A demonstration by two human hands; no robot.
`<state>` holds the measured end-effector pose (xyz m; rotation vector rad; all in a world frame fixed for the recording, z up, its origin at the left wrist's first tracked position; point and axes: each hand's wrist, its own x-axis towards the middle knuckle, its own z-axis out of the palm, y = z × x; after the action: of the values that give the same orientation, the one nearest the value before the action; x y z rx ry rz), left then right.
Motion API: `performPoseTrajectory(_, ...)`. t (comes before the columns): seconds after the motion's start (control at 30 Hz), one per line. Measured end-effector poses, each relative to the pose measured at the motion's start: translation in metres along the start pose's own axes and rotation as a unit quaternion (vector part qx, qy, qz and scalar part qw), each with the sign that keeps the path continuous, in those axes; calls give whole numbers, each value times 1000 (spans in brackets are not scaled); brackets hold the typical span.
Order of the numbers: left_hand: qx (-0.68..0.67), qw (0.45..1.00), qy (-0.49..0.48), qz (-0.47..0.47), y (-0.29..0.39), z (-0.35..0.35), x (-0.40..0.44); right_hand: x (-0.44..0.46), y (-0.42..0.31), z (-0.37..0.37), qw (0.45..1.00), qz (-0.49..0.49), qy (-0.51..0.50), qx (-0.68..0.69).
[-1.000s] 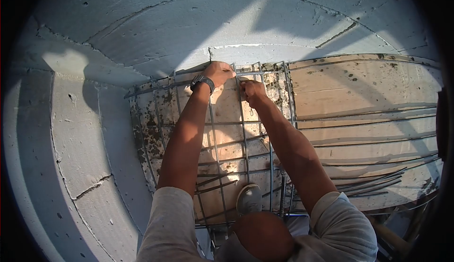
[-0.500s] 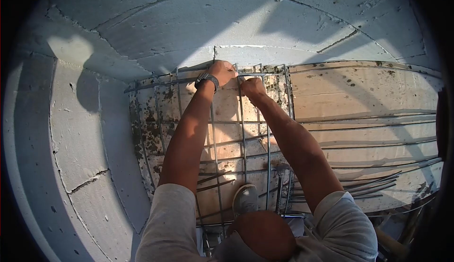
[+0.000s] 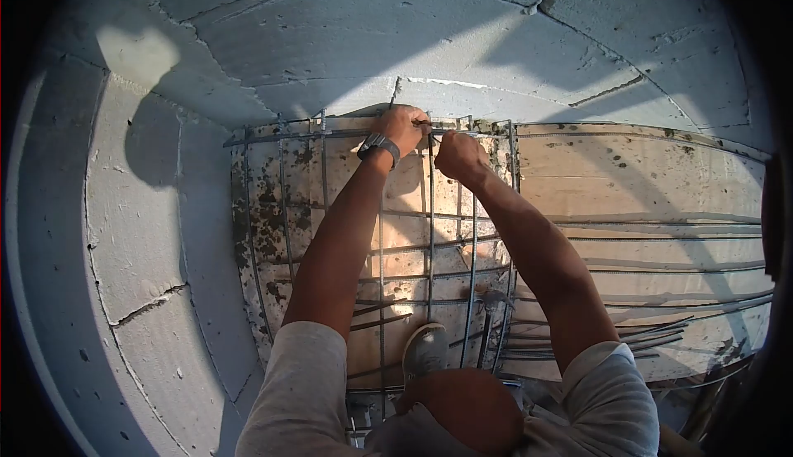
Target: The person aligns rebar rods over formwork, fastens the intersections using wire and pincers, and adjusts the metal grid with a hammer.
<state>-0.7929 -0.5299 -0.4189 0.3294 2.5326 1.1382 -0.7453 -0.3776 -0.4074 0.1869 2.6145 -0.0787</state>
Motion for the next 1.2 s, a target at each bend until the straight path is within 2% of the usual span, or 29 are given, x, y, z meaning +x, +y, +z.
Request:
performPoseTrajectory(0.1, 16, 995, 47, 83, -9, 0, -2, -29, -14, -51, 997, -42, -13, -59)
performPoseTrajectory(0.13, 33, 973, 152, 172, -25, 13, 5, -28, -11, -50, 996, -72, 19, -56)
performPoseTrajectory(0.17, 50, 980, 126, 147, -41, 26, 13, -25, -12, -48, 993, -89, 25, -70)
performPoseTrajectory(0.23, 84, 989, 75, 94, -31, 17, 12, -23, -19, -50, 987, -126, 35, -97)
performPoseTrajectory(0.37, 26, 990, 38, 132, -27, 9, 5, -27, -50, -70, 957, -190, -11, -217)
performPoseTrajectory(0.4, 54, 990, 40, 125, -27, 11, 8, -32, -58, -82, 938, -218, -33, -267)
performPoseTrajectory(0.5, 95, 992, -37, 73, -27, 8, 17, -6, -42, -76, 905, -316, 51, -281)
performPoseTrajectory(0.63, 66, 994, -31, 83, -23, -1, 12, 15, -5, -72, 869, -382, 165, -267)
performPoseTrajectory(0.67, 68, 994, -28, 87, -23, -1, 9, 17, 0, -72, 862, -389, 166, -279)
performPoseTrajectory(0.77, 82, 993, -41, 71, -17, -2, 5, 18, -9, -67, 925, -273, 91, -247)
performPoseTrajectory(0.8, 87, 993, -46, 62, -13, -4, 5, 25, -6, -64, 959, -241, 89, -123)
performPoseTrajectory(0.9, 53, 996, -26, 60, -6, -9, -4, 29, 4, -56, 965, -181, 118, -151)
performPoseTrajectory(1.0, 68, 994, -21, 84, -11, -3, 0, 3, 12, -55, 985, -105, 123, -59)
performPoseTrajectory(1.03, 59, 989, 31, 134, -31, 17, 11, 6, 19, -38, 988, -75, 128, -34)
performPoseTrajectory(1.1, 38, 962, 133, 237, -76, 66, 36, 4, 20, -15, 990, -55, 103, -76)
performPoseTrajectory(1.13, 80, 978, 82, 172, -44, 31, 11, -13, 14, -15, 995, -24, 99, -11)
performPoseTrajectory(1.17, 82, 982, 59, 159, -32, 21, 4, -4, 16, 11, 989, -40, 108, -88)
performPoseTrajectory(1.2, 86, 985, 36, 147, -25, 15, 2, -7, 11, 13, 992, -63, 96, -51)
